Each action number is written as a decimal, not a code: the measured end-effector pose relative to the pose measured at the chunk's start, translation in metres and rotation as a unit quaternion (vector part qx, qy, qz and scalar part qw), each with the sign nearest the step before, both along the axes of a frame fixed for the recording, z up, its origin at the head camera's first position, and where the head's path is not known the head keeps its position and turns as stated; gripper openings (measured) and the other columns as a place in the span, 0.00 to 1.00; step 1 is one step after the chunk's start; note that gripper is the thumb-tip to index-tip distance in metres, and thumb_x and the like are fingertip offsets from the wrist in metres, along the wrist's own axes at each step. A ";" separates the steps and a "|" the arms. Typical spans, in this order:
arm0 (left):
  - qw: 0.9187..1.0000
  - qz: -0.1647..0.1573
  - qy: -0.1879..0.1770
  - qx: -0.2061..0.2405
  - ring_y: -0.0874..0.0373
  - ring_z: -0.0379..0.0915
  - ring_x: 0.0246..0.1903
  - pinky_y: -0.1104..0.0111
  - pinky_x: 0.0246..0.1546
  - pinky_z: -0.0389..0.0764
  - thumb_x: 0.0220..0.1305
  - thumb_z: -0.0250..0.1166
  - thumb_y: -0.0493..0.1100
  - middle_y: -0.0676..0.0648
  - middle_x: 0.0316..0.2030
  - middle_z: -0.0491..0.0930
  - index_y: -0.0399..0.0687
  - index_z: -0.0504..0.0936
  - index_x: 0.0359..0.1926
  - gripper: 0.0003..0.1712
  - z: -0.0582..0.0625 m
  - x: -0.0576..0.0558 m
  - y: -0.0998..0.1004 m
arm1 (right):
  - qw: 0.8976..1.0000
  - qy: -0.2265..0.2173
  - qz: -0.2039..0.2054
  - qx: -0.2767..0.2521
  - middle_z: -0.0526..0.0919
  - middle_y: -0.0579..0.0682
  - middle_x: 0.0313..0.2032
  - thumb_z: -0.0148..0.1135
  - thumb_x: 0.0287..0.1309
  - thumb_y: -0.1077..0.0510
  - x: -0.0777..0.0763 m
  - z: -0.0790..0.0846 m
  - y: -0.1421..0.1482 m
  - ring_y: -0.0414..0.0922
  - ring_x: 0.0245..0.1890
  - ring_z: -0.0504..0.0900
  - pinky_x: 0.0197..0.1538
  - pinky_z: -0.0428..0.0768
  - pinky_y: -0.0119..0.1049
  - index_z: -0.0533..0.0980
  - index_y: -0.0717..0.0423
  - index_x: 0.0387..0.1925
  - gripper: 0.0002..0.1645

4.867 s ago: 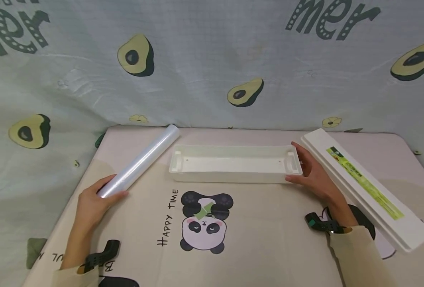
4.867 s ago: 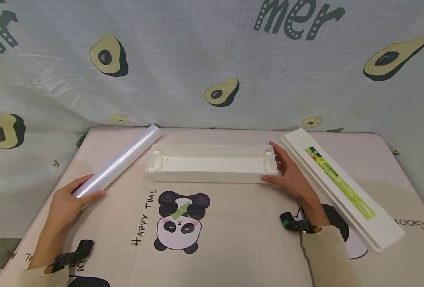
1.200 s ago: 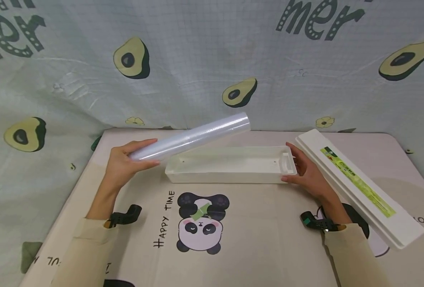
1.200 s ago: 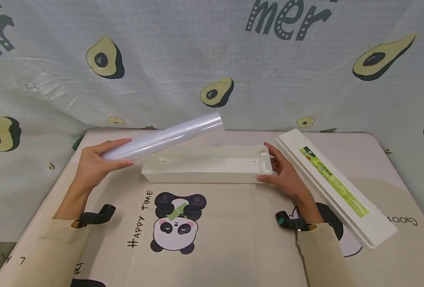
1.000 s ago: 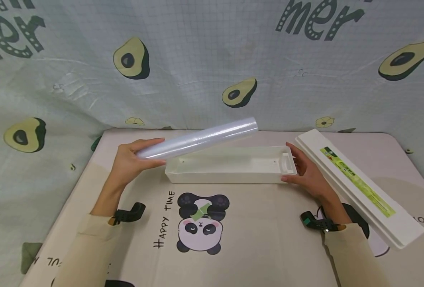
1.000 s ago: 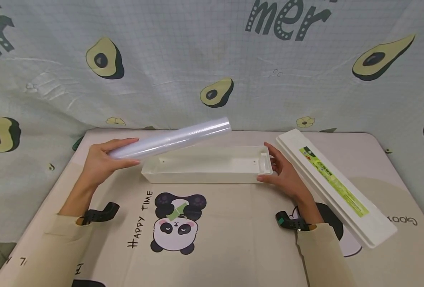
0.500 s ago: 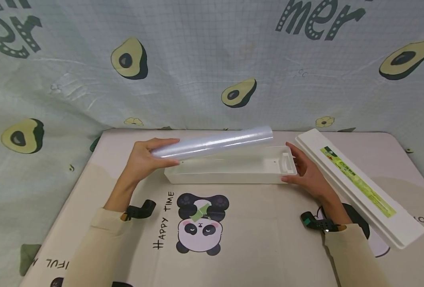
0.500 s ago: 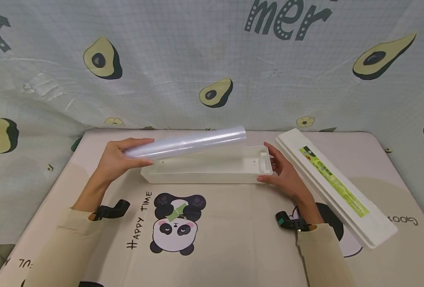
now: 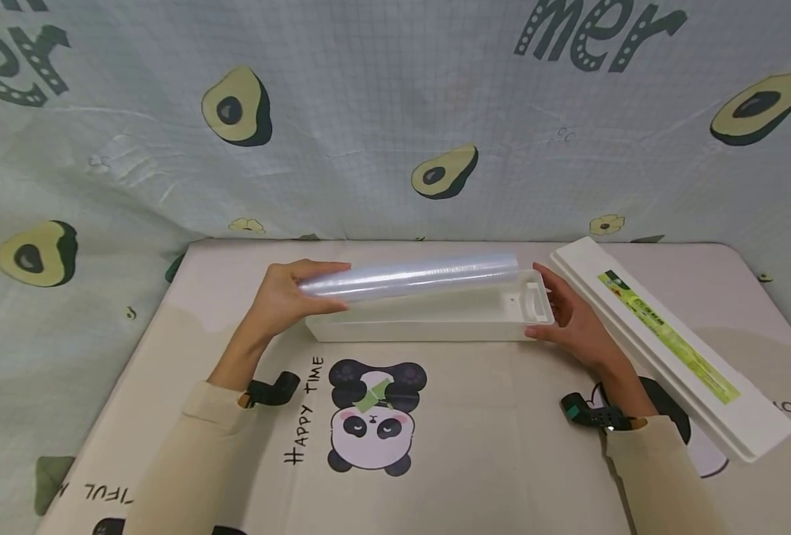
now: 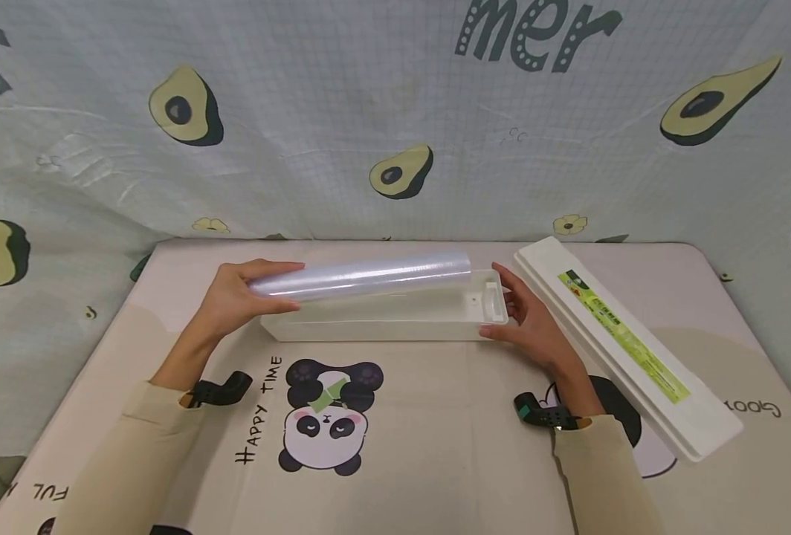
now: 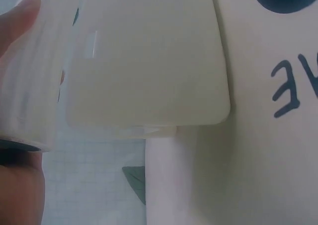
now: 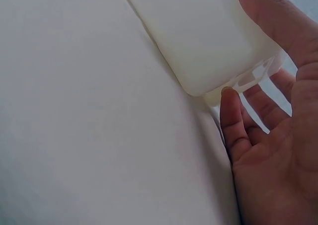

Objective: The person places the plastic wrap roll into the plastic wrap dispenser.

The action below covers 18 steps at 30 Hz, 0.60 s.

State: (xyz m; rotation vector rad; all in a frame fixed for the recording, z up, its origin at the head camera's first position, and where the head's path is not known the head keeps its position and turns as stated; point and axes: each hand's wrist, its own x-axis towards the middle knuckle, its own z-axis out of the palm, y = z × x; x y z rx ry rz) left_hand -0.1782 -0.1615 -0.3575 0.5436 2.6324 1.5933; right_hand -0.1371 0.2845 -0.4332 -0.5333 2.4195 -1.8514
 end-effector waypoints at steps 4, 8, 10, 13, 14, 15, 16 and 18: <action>1.000 -0.014 -0.001 0.000 0.56 0.73 0.52 0.57 0.53 0.71 0.38 0.82 0.45 0.50 0.49 0.82 0.52 0.85 0.50 0.31 -0.002 -0.002 0.004 | 1.000 0.000 0.000 0.001 0.60 0.58 0.65 0.69 0.47 0.72 0.000 0.001 0.000 0.48 0.54 0.68 0.52 0.71 0.24 0.49 0.46 0.75 0.58; 1.000 -0.023 0.002 -0.002 0.55 0.73 0.53 0.56 0.55 0.70 0.39 0.81 0.45 0.50 0.49 0.82 0.52 0.85 0.50 0.30 -0.004 -0.002 0.007 | 1.000 0.000 0.000 0.005 0.61 0.58 0.64 0.69 0.48 0.72 -0.001 0.002 0.000 0.47 0.55 0.68 0.52 0.71 0.24 0.49 0.45 0.75 0.58; 1.000 -0.027 0.004 -0.001 0.56 0.74 0.52 0.56 0.56 0.70 0.39 0.81 0.45 0.51 0.48 0.83 0.52 0.86 0.49 0.30 -0.004 -0.002 0.008 | 1.000 -0.001 0.001 0.003 0.62 0.58 0.64 0.69 0.48 0.72 -0.001 0.002 0.000 0.46 0.55 0.68 0.52 0.71 0.24 0.49 0.46 0.75 0.58; 0.999 -0.034 0.001 0.000 0.56 0.74 0.51 0.57 0.55 0.70 0.40 0.81 0.43 0.50 0.47 0.83 0.51 0.85 0.50 0.30 -0.004 -0.001 0.011 | 1.000 0.000 0.001 -0.001 0.62 0.56 0.63 0.68 0.47 0.73 -0.001 0.001 0.000 0.46 0.55 0.68 0.52 0.71 0.24 0.49 0.46 0.75 0.58; 0.999 -0.035 -0.001 -0.002 0.56 0.75 0.50 0.57 0.54 0.71 0.39 0.81 0.43 0.50 0.47 0.83 0.51 0.85 0.50 0.30 -0.004 -0.001 0.011 | 1.000 0.000 0.002 -0.001 0.62 0.55 0.63 0.68 0.47 0.73 -0.001 0.001 0.000 0.46 0.55 0.68 0.52 0.72 0.24 0.49 0.46 0.75 0.58; 0.999 -0.036 -0.002 -0.005 0.56 0.75 0.49 0.57 0.52 0.72 0.39 0.81 0.43 0.51 0.47 0.83 0.52 0.85 0.50 0.30 -0.004 0.000 0.012 | 1.000 0.000 0.001 -0.001 0.63 0.54 0.63 0.68 0.47 0.73 -0.001 0.001 0.000 0.46 0.55 0.69 0.52 0.72 0.24 0.49 0.46 0.75 0.58; 0.999 -0.037 -0.005 -0.008 0.56 0.75 0.49 0.57 0.51 0.72 0.39 0.81 0.43 0.51 0.47 0.83 0.52 0.85 0.50 0.30 -0.004 0.000 0.013 | 1.000 0.001 0.002 0.000 0.63 0.54 0.62 0.68 0.47 0.73 -0.001 0.001 0.000 0.45 0.55 0.69 0.51 0.72 0.24 0.49 0.46 0.75 0.58; 0.999 -0.039 -0.008 -0.014 0.56 0.75 0.47 0.57 0.49 0.73 0.39 0.81 0.43 0.51 0.47 0.83 0.52 0.85 0.50 0.31 -0.004 0.000 0.014 | 1.000 0.001 0.002 0.002 0.63 0.53 0.62 0.68 0.48 0.73 -0.001 0.001 -0.001 0.45 0.54 0.69 0.51 0.72 0.24 0.49 0.46 0.75 0.58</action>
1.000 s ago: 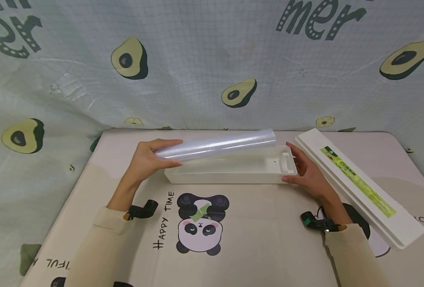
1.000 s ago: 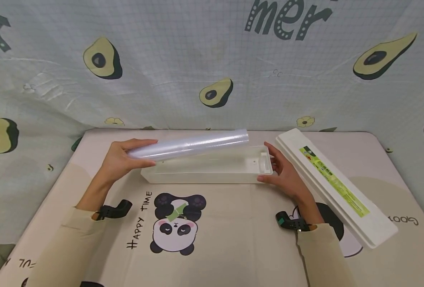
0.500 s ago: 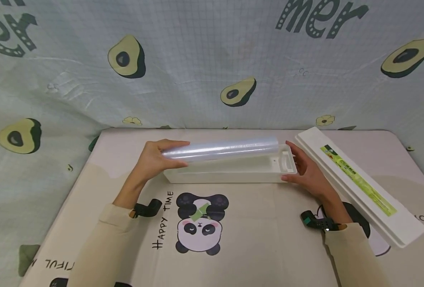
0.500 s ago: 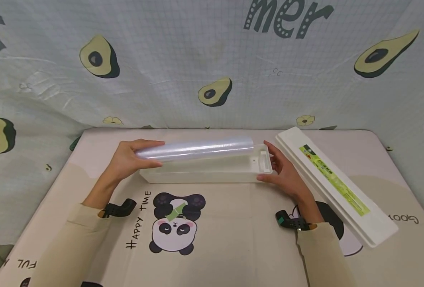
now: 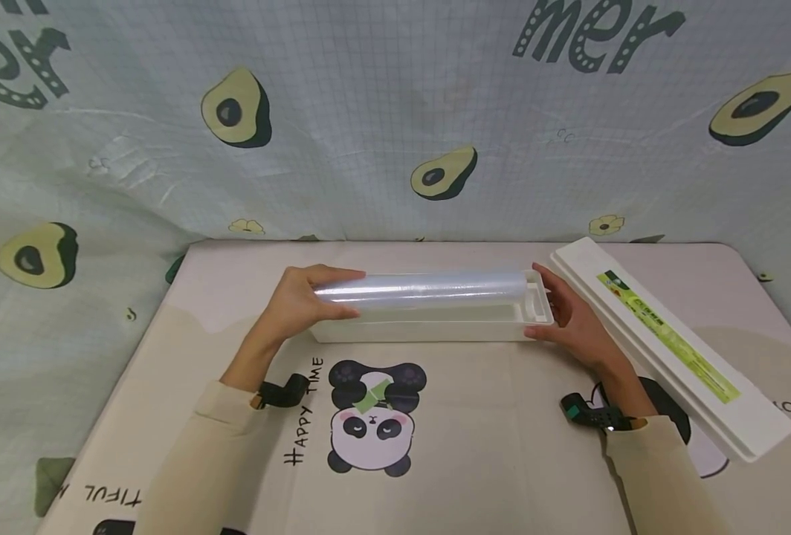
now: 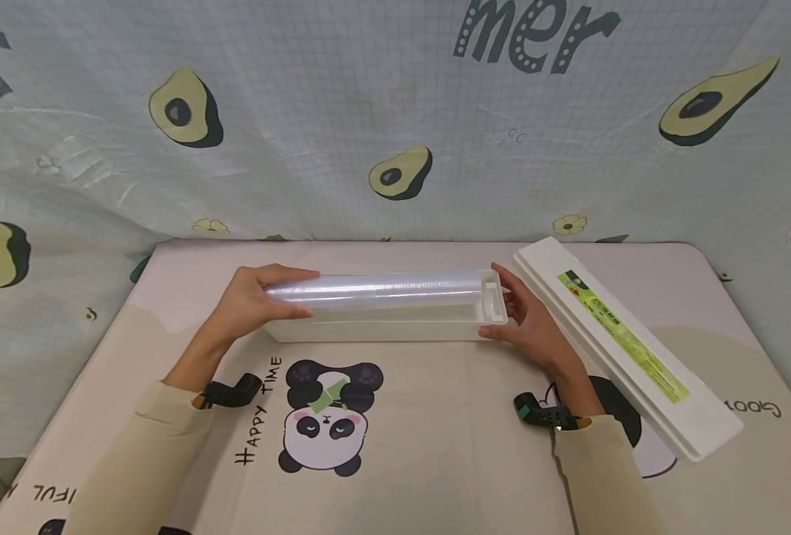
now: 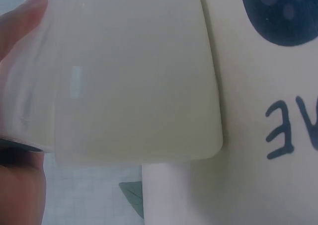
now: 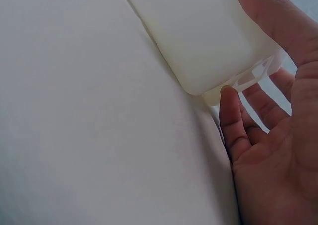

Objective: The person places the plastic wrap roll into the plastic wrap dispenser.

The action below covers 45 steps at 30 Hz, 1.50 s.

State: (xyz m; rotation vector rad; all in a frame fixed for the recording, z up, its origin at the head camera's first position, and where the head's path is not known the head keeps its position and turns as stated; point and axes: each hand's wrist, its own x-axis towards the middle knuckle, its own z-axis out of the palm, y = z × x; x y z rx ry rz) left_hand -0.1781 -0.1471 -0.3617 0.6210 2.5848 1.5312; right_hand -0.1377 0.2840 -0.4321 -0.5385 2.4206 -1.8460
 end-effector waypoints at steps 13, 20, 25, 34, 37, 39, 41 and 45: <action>0.999 -0.011 0.012 -0.034 0.54 0.77 0.42 0.61 0.39 0.77 0.37 0.82 0.45 0.49 0.45 0.84 0.51 0.86 0.48 0.31 -0.001 -0.003 0.010 | 1.000 0.000 0.001 -0.002 0.62 0.56 0.62 0.69 0.47 0.73 0.000 -0.001 0.001 0.45 0.54 0.69 0.51 0.72 0.24 0.49 0.46 0.75 0.59; 0.999 -0.017 0.002 -0.042 0.55 0.77 0.43 0.61 0.39 0.77 0.38 0.81 0.46 0.51 0.45 0.83 0.52 0.86 0.48 0.30 -0.003 -0.003 0.013 | 1.000 0.001 0.004 0.001 0.62 0.58 0.63 0.68 0.48 0.73 0.000 -0.002 0.002 0.46 0.53 0.69 0.50 0.73 0.25 0.49 0.44 0.75 0.59; 0.999 -0.022 0.007 -0.043 0.55 0.77 0.47 0.61 0.42 0.77 0.38 0.82 0.47 0.50 0.45 0.84 0.50 0.86 0.48 0.30 -0.003 -0.004 0.016 | 1.000 0.003 0.004 0.000 0.62 0.59 0.63 0.69 0.47 0.73 0.000 -0.002 0.003 0.46 0.53 0.69 0.51 0.72 0.24 0.49 0.45 0.75 0.59; 0.998 -0.028 0.019 -0.047 0.56 0.77 0.48 0.60 0.44 0.77 0.37 0.82 0.48 0.52 0.44 0.84 0.51 0.87 0.46 0.29 -0.003 -0.005 0.020 | 1.000 0.001 0.002 0.004 0.62 0.59 0.63 0.69 0.48 0.72 0.000 -0.001 0.002 0.46 0.52 0.69 0.50 0.72 0.24 0.49 0.45 0.75 0.59; 0.998 -0.028 0.021 -0.045 0.57 0.77 0.47 0.61 0.43 0.77 0.37 0.82 0.48 0.53 0.43 0.84 0.51 0.87 0.46 0.29 -0.002 -0.005 0.020 | 1.000 0.001 0.001 0.004 0.62 0.58 0.63 0.69 0.47 0.72 0.000 -0.001 0.001 0.47 0.52 0.69 0.51 0.72 0.24 0.49 0.45 0.75 0.59; 0.998 -0.028 0.019 -0.045 0.57 0.77 0.47 0.62 0.43 0.76 0.37 0.82 0.48 0.53 0.43 0.84 0.52 0.87 0.46 0.29 -0.002 -0.006 0.020 | 1.000 0.001 0.001 0.003 0.62 0.58 0.63 0.68 0.47 0.73 0.000 0.000 0.001 0.47 0.52 0.69 0.51 0.72 0.23 0.49 0.45 0.75 0.59; 0.998 -0.027 0.015 -0.046 0.57 0.77 0.47 0.62 0.43 0.76 0.37 0.82 0.48 0.53 0.44 0.84 0.52 0.87 0.46 0.29 -0.002 -0.006 0.021 | 1.000 0.000 0.001 0.002 0.62 0.58 0.63 0.68 0.47 0.73 0.000 0.000 0.001 0.47 0.52 0.68 0.51 0.72 0.23 0.49 0.46 0.75 0.58; 0.998 -0.029 0.012 -0.055 0.57 0.77 0.48 0.62 0.44 0.76 0.37 0.82 0.49 0.53 0.44 0.84 0.52 0.87 0.46 0.29 -0.001 -0.007 0.023 | 1.000 -0.001 -0.001 0.000 0.61 0.58 0.63 0.68 0.47 0.73 0.000 0.000 0.001 0.47 0.53 0.68 0.52 0.71 0.23 0.49 0.46 0.75 0.58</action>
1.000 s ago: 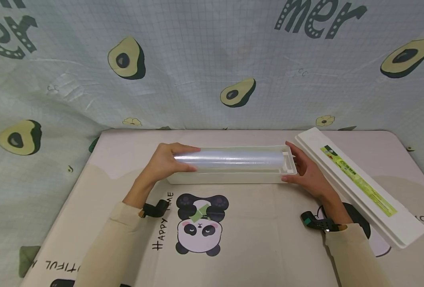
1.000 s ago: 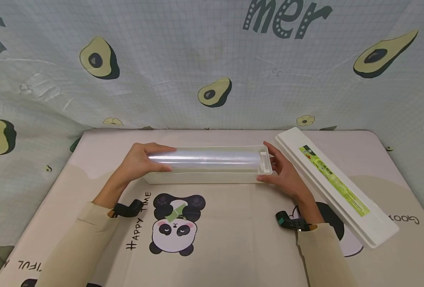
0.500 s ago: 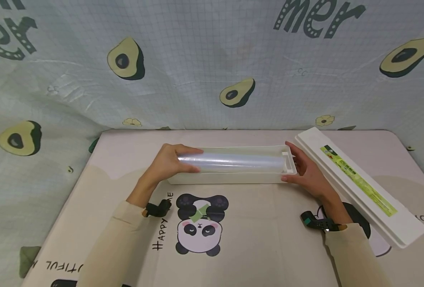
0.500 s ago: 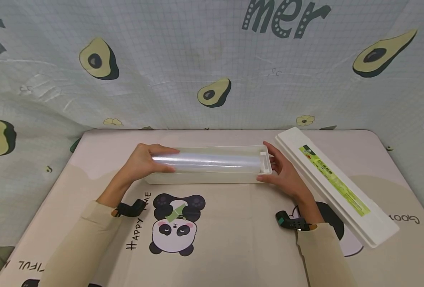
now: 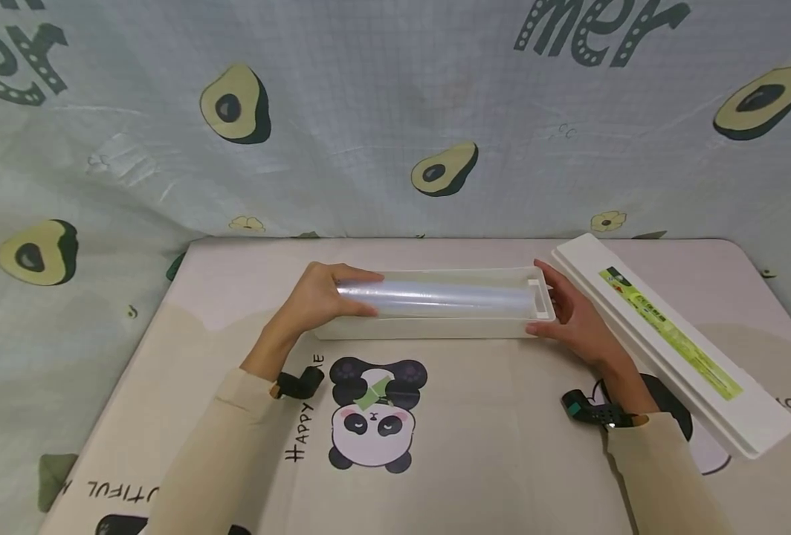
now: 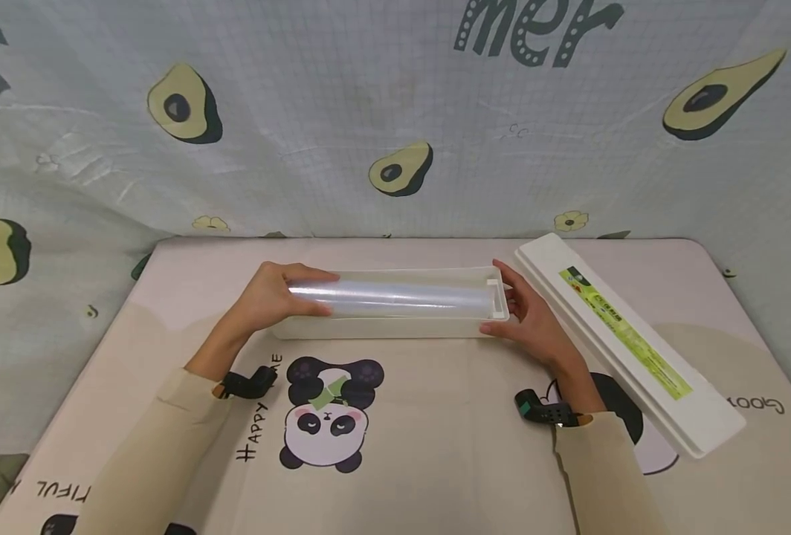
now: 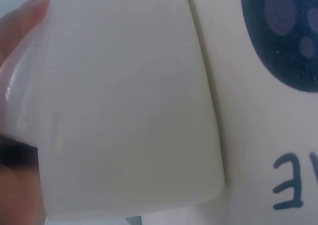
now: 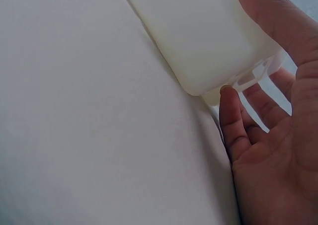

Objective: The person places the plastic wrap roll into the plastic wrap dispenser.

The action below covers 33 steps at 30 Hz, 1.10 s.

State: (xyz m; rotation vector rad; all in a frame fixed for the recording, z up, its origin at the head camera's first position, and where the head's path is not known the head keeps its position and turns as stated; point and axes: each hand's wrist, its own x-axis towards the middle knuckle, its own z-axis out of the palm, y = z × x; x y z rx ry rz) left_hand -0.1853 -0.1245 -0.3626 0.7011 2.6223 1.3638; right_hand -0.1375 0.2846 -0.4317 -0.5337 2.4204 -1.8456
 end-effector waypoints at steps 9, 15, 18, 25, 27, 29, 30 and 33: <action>0.999 -0.011 0.018 -0.043 0.55 0.76 0.50 0.61 0.44 0.77 0.40 0.80 0.49 0.51 0.47 0.83 0.51 0.85 0.51 0.31 0.003 -0.004 0.002 | 1.000 -0.003 -0.002 0.000 0.61 0.58 0.64 0.68 0.47 0.73 0.000 0.001 0.001 0.46 0.54 0.68 0.51 0.72 0.23 0.49 0.45 0.75 0.58; 0.996 -0.032 0.043 -0.066 0.54 0.77 0.49 0.62 0.44 0.78 0.43 0.79 0.49 0.49 0.48 0.83 0.47 0.84 0.52 0.32 0.005 -0.005 0.002 | 1.000 -0.003 -0.005 0.002 0.61 0.58 0.64 0.68 0.47 0.72 0.000 -0.001 0.003 0.46 0.54 0.68 0.51 0.71 0.23 0.49 0.47 0.75 0.58; 0.996 -0.035 0.046 -0.063 0.55 0.78 0.46 0.62 0.40 0.78 0.43 0.79 0.48 0.49 0.46 0.83 0.45 0.85 0.49 0.30 0.005 -0.005 0.003 | 1.000 -0.001 -0.006 0.006 0.61 0.58 0.64 0.68 0.47 0.72 0.000 -0.002 0.003 0.46 0.54 0.68 0.51 0.71 0.23 0.48 0.47 0.75 0.59; 0.996 -0.039 0.046 -0.063 0.52 0.77 0.49 0.58 0.47 0.77 0.44 0.79 0.45 0.47 0.48 0.83 0.42 0.84 0.50 0.29 0.003 -0.006 0.005 | 1.000 -0.002 -0.010 0.012 0.61 0.57 0.63 0.69 0.47 0.72 0.000 -0.002 0.003 0.45 0.53 0.69 0.50 0.72 0.23 0.48 0.45 0.75 0.59; 0.996 -0.037 0.046 -0.062 0.51 0.76 0.51 0.58 0.51 0.76 0.44 0.79 0.44 0.47 0.48 0.82 0.42 0.84 0.51 0.29 0.002 -0.006 0.004 | 1.000 -0.001 -0.009 0.009 0.62 0.57 0.63 0.69 0.47 0.72 -0.001 -0.002 0.003 0.46 0.53 0.69 0.50 0.72 0.24 0.48 0.47 0.75 0.59; 0.997 -0.035 0.044 -0.058 0.50 0.75 0.53 0.58 0.54 0.74 0.44 0.78 0.43 0.46 0.49 0.82 0.42 0.84 0.51 0.29 0.001 -0.005 0.004 | 1.000 0.000 -0.008 0.008 0.62 0.57 0.63 0.69 0.47 0.72 -0.001 -0.002 0.002 0.46 0.53 0.69 0.50 0.72 0.24 0.49 0.46 0.75 0.59; 0.997 -0.033 0.043 -0.055 0.50 0.75 0.53 0.58 0.55 0.73 0.45 0.78 0.43 0.46 0.49 0.82 0.42 0.83 0.51 0.29 0.000 -0.005 0.003 | 1.000 0.000 -0.008 0.008 0.62 0.57 0.63 0.69 0.47 0.72 0.000 -0.002 0.002 0.46 0.53 0.69 0.50 0.72 0.23 0.49 0.46 0.75 0.59; 0.998 -0.028 0.041 -0.044 0.50 0.75 0.53 0.58 0.56 0.73 0.45 0.78 0.42 0.46 0.49 0.82 0.42 0.84 0.51 0.29 -0.002 -0.003 0.002 | 1.000 0.003 -0.007 0.010 0.63 0.57 0.62 0.68 0.47 0.72 0.000 -0.002 0.002 0.46 0.52 0.69 0.50 0.73 0.23 0.49 0.45 0.75 0.59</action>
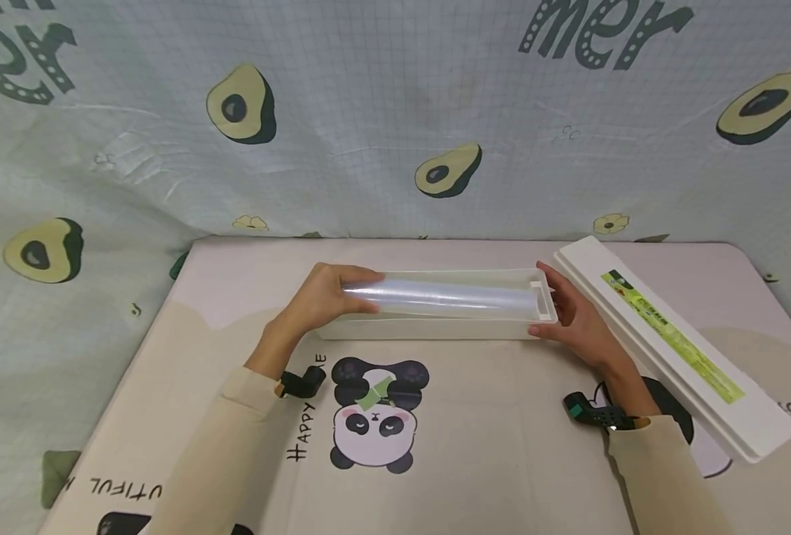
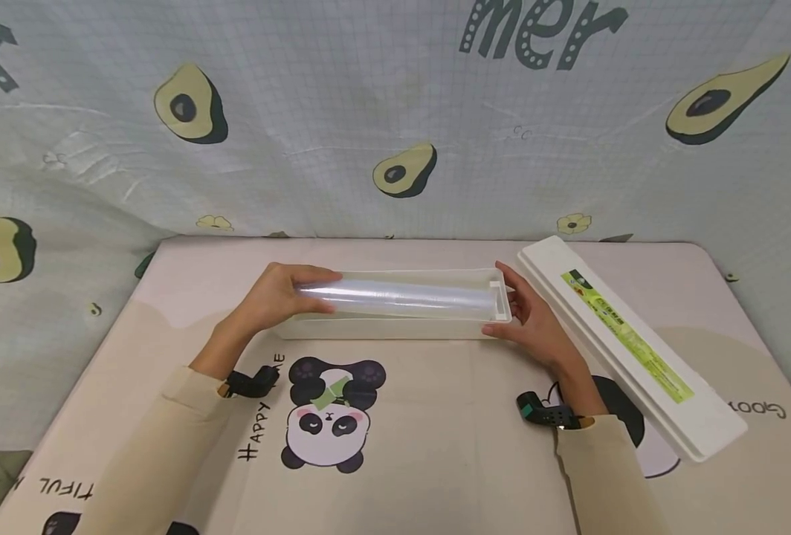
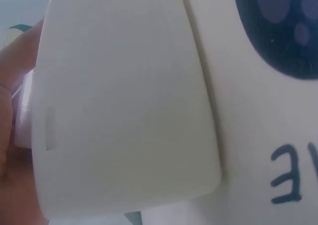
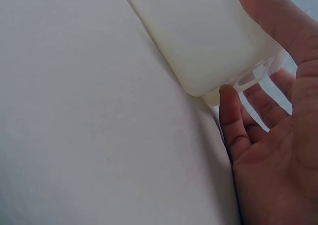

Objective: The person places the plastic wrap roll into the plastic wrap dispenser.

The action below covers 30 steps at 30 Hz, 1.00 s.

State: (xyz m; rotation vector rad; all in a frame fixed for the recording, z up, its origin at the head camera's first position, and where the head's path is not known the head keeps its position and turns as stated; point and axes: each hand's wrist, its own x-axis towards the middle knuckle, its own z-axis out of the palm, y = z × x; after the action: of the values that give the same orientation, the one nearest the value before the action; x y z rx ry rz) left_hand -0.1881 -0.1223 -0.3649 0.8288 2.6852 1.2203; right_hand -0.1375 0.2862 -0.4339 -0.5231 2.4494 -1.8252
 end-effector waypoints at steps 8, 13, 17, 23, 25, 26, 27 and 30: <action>1.000 0.002 0.002 0.017 0.52 0.75 0.54 0.59 0.54 0.74 0.46 0.77 0.40 0.48 0.49 0.82 0.43 0.84 0.51 0.27 -0.007 0.002 -0.001 | 1.000 0.004 -0.004 0.009 0.63 0.57 0.62 0.69 0.47 0.71 0.001 0.000 0.000 0.46 0.51 0.69 0.50 0.72 0.23 0.49 0.44 0.75 0.59; 1.000 0.000 0.005 0.018 0.51 0.75 0.53 0.58 0.53 0.75 0.46 0.77 0.40 0.47 0.49 0.82 0.42 0.84 0.50 0.27 -0.008 0.002 0.000 | 1.000 0.003 0.002 0.000 0.62 0.59 0.62 0.68 0.48 0.72 0.001 0.000 0.000 0.46 0.52 0.69 0.50 0.73 0.24 0.48 0.44 0.75 0.59; 1.000 0.002 0.005 0.010 0.51 0.75 0.54 0.57 0.53 0.75 0.46 0.77 0.40 0.47 0.50 0.81 0.42 0.84 0.51 0.28 -0.008 0.002 0.000 | 1.000 0.003 0.003 -0.003 0.62 0.59 0.62 0.68 0.48 0.73 0.001 0.000 -0.001 0.46 0.52 0.69 0.50 0.73 0.24 0.49 0.44 0.75 0.58; 1.000 0.000 0.008 -0.004 0.50 0.74 0.54 0.57 0.53 0.75 0.46 0.77 0.40 0.46 0.51 0.81 0.42 0.83 0.52 0.28 -0.010 0.003 0.000 | 1.000 -0.002 0.002 -0.002 0.62 0.58 0.63 0.68 0.49 0.72 0.002 0.001 -0.002 0.45 0.52 0.69 0.51 0.72 0.24 0.48 0.43 0.75 0.58; 1.000 0.001 0.012 -0.006 0.50 0.75 0.54 0.57 0.52 0.75 0.46 0.77 0.40 0.46 0.51 0.81 0.42 0.83 0.51 0.27 -0.011 0.003 0.000 | 1.000 -0.001 0.003 -0.001 0.62 0.59 0.62 0.68 0.48 0.72 0.002 0.001 -0.002 0.45 0.52 0.69 0.50 0.72 0.24 0.48 0.43 0.75 0.58; 1.000 0.001 0.015 -0.009 0.50 0.75 0.54 0.57 0.52 0.75 0.47 0.77 0.40 0.46 0.50 0.81 0.42 0.83 0.51 0.27 -0.011 0.003 0.000 | 1.000 0.000 0.003 -0.001 0.62 0.59 0.62 0.67 0.48 0.72 0.002 0.002 -0.002 0.45 0.52 0.69 0.50 0.72 0.24 0.48 0.44 0.75 0.58; 1.000 0.001 0.017 -0.010 0.51 0.75 0.54 0.57 0.53 0.75 0.47 0.77 0.41 0.47 0.50 0.81 0.42 0.84 0.51 0.27 -0.011 0.003 0.000 | 1.000 0.001 0.003 -0.001 0.62 0.59 0.62 0.67 0.48 0.72 0.002 0.002 -0.002 0.45 0.52 0.69 0.50 0.72 0.23 0.48 0.44 0.75 0.58; 1.000 0.003 0.020 -0.016 0.51 0.75 0.54 0.58 0.53 0.75 0.47 0.77 0.41 0.47 0.51 0.81 0.43 0.84 0.51 0.27 -0.011 0.002 0.000 | 1.000 0.005 0.003 0.001 0.62 0.60 0.62 0.67 0.48 0.73 0.001 0.002 -0.002 0.45 0.51 0.69 0.49 0.72 0.23 0.48 0.45 0.75 0.58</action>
State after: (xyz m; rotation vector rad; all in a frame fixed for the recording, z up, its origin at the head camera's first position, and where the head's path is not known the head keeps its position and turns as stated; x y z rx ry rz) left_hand -0.1863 -0.1220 -0.3760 0.8510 2.7330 1.1715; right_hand -0.1363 0.2841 -0.4317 -0.5410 2.4529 -1.8233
